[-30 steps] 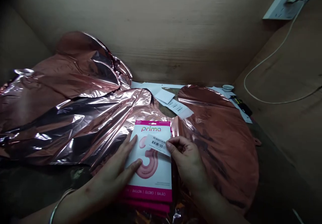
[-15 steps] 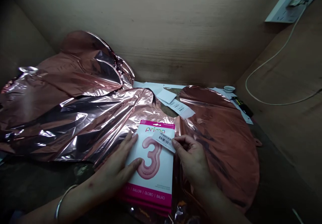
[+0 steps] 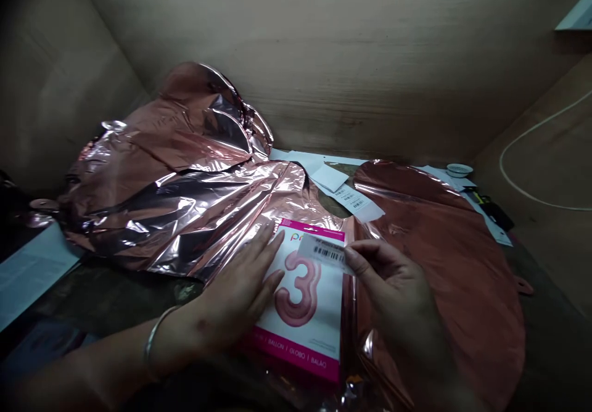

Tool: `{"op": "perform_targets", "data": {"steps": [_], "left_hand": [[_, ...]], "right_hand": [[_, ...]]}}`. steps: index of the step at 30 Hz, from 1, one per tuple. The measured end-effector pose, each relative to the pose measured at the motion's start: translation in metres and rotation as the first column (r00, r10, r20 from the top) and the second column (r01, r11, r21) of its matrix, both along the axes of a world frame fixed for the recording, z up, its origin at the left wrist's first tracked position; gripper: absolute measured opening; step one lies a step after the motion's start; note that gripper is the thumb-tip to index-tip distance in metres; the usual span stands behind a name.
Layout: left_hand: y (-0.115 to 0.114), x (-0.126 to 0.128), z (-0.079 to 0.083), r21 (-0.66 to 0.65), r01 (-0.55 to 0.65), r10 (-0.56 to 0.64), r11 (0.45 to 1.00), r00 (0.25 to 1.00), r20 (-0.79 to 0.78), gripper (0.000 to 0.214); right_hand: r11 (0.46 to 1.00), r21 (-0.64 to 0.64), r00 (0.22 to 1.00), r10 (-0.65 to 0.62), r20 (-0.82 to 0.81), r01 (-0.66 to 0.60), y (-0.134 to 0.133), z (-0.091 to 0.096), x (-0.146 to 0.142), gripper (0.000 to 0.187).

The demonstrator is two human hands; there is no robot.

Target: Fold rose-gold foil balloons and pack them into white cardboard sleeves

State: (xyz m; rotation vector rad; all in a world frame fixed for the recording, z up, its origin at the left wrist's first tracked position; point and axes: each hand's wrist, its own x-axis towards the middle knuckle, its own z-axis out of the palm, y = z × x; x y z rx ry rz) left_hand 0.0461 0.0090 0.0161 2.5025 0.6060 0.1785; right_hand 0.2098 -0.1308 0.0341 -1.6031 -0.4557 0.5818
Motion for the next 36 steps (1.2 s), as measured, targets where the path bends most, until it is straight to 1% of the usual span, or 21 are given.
{"op": "perform_targets", "data": {"steps": [3, 5, 7, 10, 14, 16, 18, 19, 21, 22, 24, 25, 26, 27, 29, 30, 31, 32, 33, 34, 36], "left_hand": [[0.006, 0.015, 0.005, 0.088, 0.076, -0.075, 0.993, 0.997, -0.017, 0.061], [0.007, 0.024, 0.000, 0.131, 0.153, -0.151, 0.979, 0.988, -0.020, 0.062], [0.007, 0.029, -0.008, 0.188, 0.200, -0.199, 0.961, 0.980, -0.027, 0.064], [0.005, 0.032, -0.016, 0.255, 0.211, -0.206, 0.943, 0.977, -0.049, 0.068], [0.002, 0.031, -0.012, 0.243, 0.275, -0.261, 0.930, 0.961, -0.087, 0.080], [0.002, 0.029, -0.006, 0.197, 0.284, -0.269, 0.939, 0.958, -0.096, 0.076], [0.004, 0.030, -0.003, 0.137, 0.278, -0.268, 0.951, 0.959, -0.092, 0.070], [0.005, 0.030, -0.003, 0.113, 0.278, -0.269, 0.954, 0.959, -0.090, 0.071], [0.006, 0.032, -0.004, 0.085, 0.274, -0.268, 0.958, 0.961, -0.072, 0.084], [0.006, 0.033, -0.005, 0.070, 0.274, -0.270, 0.959, 0.961, -0.051, 0.090], [0.004, 0.034, -0.005, 0.036, 0.265, -0.265, 0.964, 0.964, 0.005, 0.084], [0.003, 0.034, -0.004, 0.018, 0.267, -0.267, 0.964, 0.963, 0.032, 0.075], [0.001, 0.034, -0.002, -0.004, 0.268, -0.267, 0.964, 0.962, 0.059, 0.066], [0.001, 0.033, 0.000, -0.034, 0.267, -0.263, 0.963, 0.961, 0.087, 0.057], [0.007, 0.034, 0.003, -0.118, 0.244, -0.222, 0.963, 0.959, 0.176, 0.046], [0.014, 0.037, 0.003, -0.176, 0.216, -0.173, 0.961, 0.958, 0.229, 0.042], [0.025, 0.045, 0.004, -0.231, 0.170, -0.103, 0.958, 0.956, 0.274, 0.037], [0.039, 0.056, 0.005, -0.268, 0.116, -0.030, 0.956, 0.953, 0.303, 0.034], [0.055, 0.072, 0.006, -0.289, 0.063, 0.033, 0.955, 0.948, 0.316, 0.032], [0.072, 0.091, 0.008, -0.284, -0.002, 0.096, 0.959, 0.943, 0.317, 0.031], [0.106, 0.138, 0.012, -0.225, -0.067, 0.139, 0.972, 0.938, 0.319, 0.027]], "right_hand": [[0.981, -0.002, 0.979, 0.196, 0.055, -0.196, 0.007, 0.017, -0.018, 0.026], [0.966, -0.030, 0.958, 0.258, 0.121, -0.256, 0.013, 0.016, -0.029, 0.024], [0.965, -0.094, 0.951, 0.258, 0.173, -0.244, 0.019, 0.009, -0.033, 0.029], [0.956, -0.216, 0.930, 0.252, 0.269, -0.197, 0.023, -0.003, -0.031, 0.033], [0.912, -0.361, 0.828, 0.350, 0.439, -0.194, 0.016, -0.002, -0.028, 0.034], [0.880, -0.439, 0.726, 0.421, 0.544, -0.182, 0.012, 0.003, -0.028, 0.036], [0.857, -0.497, 0.576, 0.478, 0.663, -0.140, 0.009, 0.006, -0.030, 0.041], [0.859, -0.500, 0.490, 0.483, 0.726, -0.106, 0.008, 0.007, -0.031, 0.045], [0.895, -0.442, 0.306, 0.438, 0.845, -0.058, 0.008, 0.007, -0.036, 0.048], [0.916, -0.395, 0.214, 0.399, 0.892, -0.064, 0.008, 0.007, -0.038, 0.046], [0.934, -0.326, 0.069, 0.339, 0.938, -0.144, 0.008, 0.008, -0.042, 0.037], [0.928, -0.312, 0.040, 0.326, 0.944, -0.202, 0.008, 0.009, -0.043, 0.034], [0.918, -0.306, 0.059, 0.330, 0.942, -0.254, 0.007, 0.011, -0.042, 0.032], [0.916, -0.283, 0.132, 0.329, 0.935, -0.284, 0.006, 0.013, -0.038, 0.031], [0.953, -0.166, 0.390, 0.258, 0.884, -0.254, 0.003, 0.017, -0.025, 0.029], [0.977, -0.094, 0.522, 0.183, 0.833, -0.192, 0.002, 0.018, -0.015, 0.027], [0.992, -0.041, 0.618, 0.108, 0.779, -0.122, 0.002, 0.017, -0.003, 0.025], [0.997, -0.025, 0.675, 0.070, 0.735, -0.076, 0.002, 0.014, 0.008, 0.023], [0.996, -0.043, 0.704, 0.082, 0.705, -0.074, 0.003, 0.008, 0.020, 0.022], [0.990, -0.094, 0.714, 0.143, 0.685, -0.108, 0.004, 0.000, 0.030, 0.022], [0.952, -0.219, 0.697, 0.304, 0.650, -0.212, 0.007, -0.020, 0.045, 0.024]]}}
